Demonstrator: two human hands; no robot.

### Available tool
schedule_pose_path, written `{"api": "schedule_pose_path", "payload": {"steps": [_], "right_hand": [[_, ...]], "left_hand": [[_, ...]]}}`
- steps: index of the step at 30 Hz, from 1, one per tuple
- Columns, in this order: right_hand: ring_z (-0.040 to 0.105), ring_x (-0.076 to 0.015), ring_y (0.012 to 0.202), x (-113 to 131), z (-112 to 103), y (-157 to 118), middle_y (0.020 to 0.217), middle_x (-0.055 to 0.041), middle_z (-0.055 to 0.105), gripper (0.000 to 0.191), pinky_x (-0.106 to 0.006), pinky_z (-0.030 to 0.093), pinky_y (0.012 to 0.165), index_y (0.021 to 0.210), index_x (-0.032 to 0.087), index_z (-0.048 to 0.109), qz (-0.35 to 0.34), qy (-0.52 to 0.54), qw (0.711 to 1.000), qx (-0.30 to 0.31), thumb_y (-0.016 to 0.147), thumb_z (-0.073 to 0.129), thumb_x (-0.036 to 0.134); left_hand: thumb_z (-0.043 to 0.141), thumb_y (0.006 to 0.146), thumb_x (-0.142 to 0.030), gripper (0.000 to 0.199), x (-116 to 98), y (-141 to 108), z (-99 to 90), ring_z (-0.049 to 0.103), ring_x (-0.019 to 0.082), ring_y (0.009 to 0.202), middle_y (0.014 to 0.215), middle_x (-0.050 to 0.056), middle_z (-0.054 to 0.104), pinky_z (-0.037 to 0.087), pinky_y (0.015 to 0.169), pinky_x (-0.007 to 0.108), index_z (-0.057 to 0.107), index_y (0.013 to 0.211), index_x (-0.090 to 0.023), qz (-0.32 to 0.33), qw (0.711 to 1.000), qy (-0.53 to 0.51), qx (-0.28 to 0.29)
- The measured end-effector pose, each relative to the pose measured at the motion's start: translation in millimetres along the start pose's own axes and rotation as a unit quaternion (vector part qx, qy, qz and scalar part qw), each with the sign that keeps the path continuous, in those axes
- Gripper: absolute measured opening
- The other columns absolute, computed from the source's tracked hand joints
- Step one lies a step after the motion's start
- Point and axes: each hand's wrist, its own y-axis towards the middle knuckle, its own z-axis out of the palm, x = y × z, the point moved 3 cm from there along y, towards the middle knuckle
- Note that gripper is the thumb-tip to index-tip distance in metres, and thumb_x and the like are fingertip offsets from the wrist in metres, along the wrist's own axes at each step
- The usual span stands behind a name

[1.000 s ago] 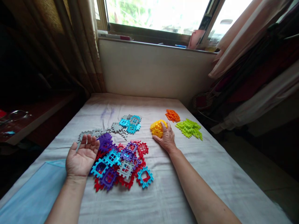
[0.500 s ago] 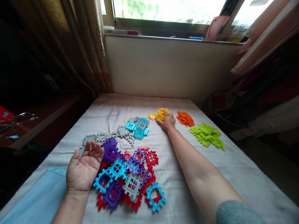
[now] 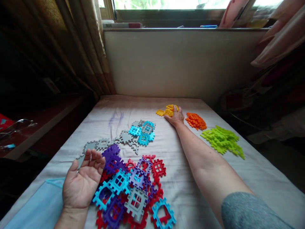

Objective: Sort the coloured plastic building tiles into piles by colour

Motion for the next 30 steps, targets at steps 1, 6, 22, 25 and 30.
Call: {"api": "schedule_pose_path", "payload": {"steps": [1, 6, 22, 25, 30], "right_hand": [[0.036, -0.0343, 0.137, -1, 0, -1, 0.154, -0.0176, 0.026, 0.089, -0.05, 0.034, 0.107, 0.149, 0.026, 0.029, -0.01, 0.006, 1.0, 0.001, 0.074, 0.066, 0.058], [0.042, -0.0332, 0.131, -4, -1, -3, 0.149, -0.0156, 0.035, 0.088, -0.048, 0.039, 0.105, 0.146, 0.026, 0.035, -0.028, 0.022, 0.999, -0.002, 0.07, 0.07, 0.057], [0.052, -0.031, 0.12, -6, -6, -10, 0.132, -0.0148, 0.056, 0.08, -0.045, 0.044, 0.098, 0.14, 0.023, 0.044, -0.1, 0.079, 0.992, -0.005, 0.07, 0.072, 0.05], [0.05, -0.0324, 0.122, -7, -7, -13, 0.135, -0.0157, 0.053, 0.082, -0.047, 0.042, 0.1, 0.141, 0.023, 0.044, -0.095, 0.057, 0.994, -0.009, 0.07, 0.071, 0.053], [0.04, -0.0362, 0.134, -6, -14, -24, 0.149, -0.0189, 0.04, 0.088, -0.053, 0.032, 0.107, 0.145, 0.022, 0.038, -0.079, -0.005, 0.996, -0.041, 0.071, 0.068, 0.059]], "left_hand": [[0.027, 0.098, -0.036, 0.044, 0, -1, 0.9, 0.075, 0.023, 0.081, 0.091, 0.007, 0.077, 0.064, 0.069, 0.04, 0.067, 0.109, -0.021, 0.001, 1.0, 0.001, -0.003], [0.031, 0.097, -0.036, 0.042, 0, 0, -0.1, 0.075, 0.022, 0.083, 0.091, 0.007, 0.077, 0.063, 0.074, 0.037, 0.068, 0.11, -0.022, -0.003, 1.0, -0.005, 0.002], [0.035, 0.094, -0.033, 0.037, -4, 8, -11.4, 0.074, 0.025, 0.089, 0.098, 0.009, 0.077, 0.062, 0.077, 0.044, 0.066, 0.112, -0.022, -0.029, 0.997, -0.027, 0.068], [0.033, 0.094, -0.033, 0.039, -3, 7, -11.3, 0.074, 0.026, 0.089, 0.098, 0.009, 0.077, 0.063, 0.075, 0.044, 0.066, 0.112, -0.021, -0.029, 0.997, -0.025, 0.068], [0.037, 0.092, -0.031, 0.036, -4, 11, -14.7, 0.073, 0.025, 0.094, 0.101, 0.009, 0.076, 0.061, 0.082, 0.044, 0.066, 0.113, -0.02, -0.041, 0.993, -0.029, 0.109]]}}
